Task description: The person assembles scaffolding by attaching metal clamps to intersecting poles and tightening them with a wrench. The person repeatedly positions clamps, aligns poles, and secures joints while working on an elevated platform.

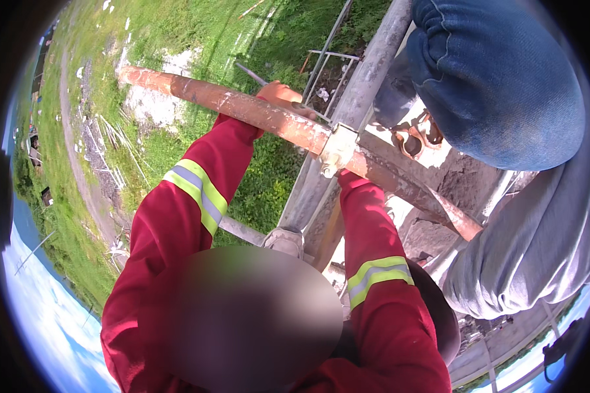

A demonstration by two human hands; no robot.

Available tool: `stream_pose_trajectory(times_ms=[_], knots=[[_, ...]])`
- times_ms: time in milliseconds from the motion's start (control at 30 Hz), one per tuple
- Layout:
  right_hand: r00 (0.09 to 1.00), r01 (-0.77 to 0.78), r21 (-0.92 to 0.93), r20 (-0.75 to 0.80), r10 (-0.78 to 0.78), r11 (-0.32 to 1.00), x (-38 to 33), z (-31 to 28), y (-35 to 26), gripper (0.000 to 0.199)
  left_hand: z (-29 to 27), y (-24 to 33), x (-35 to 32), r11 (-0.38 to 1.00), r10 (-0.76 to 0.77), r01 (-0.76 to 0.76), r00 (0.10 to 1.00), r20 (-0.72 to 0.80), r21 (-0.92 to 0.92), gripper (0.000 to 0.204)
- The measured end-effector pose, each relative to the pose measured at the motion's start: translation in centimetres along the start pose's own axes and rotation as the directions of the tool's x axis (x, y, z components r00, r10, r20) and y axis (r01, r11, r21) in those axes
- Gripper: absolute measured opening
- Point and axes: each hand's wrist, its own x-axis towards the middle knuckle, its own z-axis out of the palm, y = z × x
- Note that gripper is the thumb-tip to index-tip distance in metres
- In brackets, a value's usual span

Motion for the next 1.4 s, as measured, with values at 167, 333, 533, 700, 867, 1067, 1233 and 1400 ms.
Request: stream_pose_trajectory(times_ms=[167,333,533,700,867,1067,1233,1400], knots=[[1.000,0.003,-0.004,0.017,-0.003,1.000,0.4,-0.6,0.7,0.028,6.8,13.0,-6.5,0.390,-0.603,0.506,0.772,0.202,-0.770,0.048],[0.999,-0.011,-0.012,0.051,0.011,1.000,0.7,-0.6,1.2,0.030,9.7,12.4,-6.9,0.339,-0.552,0.339,0.827,0.107,-0.878,0.049],[0.993,-0.058,-0.016,0.099,0.059,0.998,0.9,0.3,1.1,0.031,-0.6,1.8,0.0,0.909,-0.357,0.384,0.918,0.172,-0.163,0.050],[0.989,-0.076,-0.055,0.122,0.082,0.996,1.6,-0.4,1.6,0.033,1.9,8.5,-3.4,0.649,-0.606,0.504,0.796,0.013,-0.570,0.064],[0.979,-0.131,-0.083,0.148,0.142,0.988,2.0,-0.8,2.3,0.034,8.1,15.5,-8.0,0.278,-0.741,0.493,0.656,0.142,-0.825,0.085],[0.867,-0.307,-0.227,0.332,0.370,0.924,2.2,-0.6,3.1,0.036,3.2,2.8,-1.2,0.949,-0.307,0.271,0.910,-0.279,-0.160,0.045],[0.925,-0.288,-0.122,0.223,0.309,0.950,3.2,-2.1,4.2,0.033,2.7,4.7,-0.9,0.904,-0.373,0.255,0.864,-0.338,-0.344,0.039],[0.912,0.211,-0.435,0.410,-0.016,0.875,2.9,-1.7,4.9,0.027,7.5,15.3,-6.8,0.270,-0.668,0.687,0.638,0.382,-0.675,0.062]])
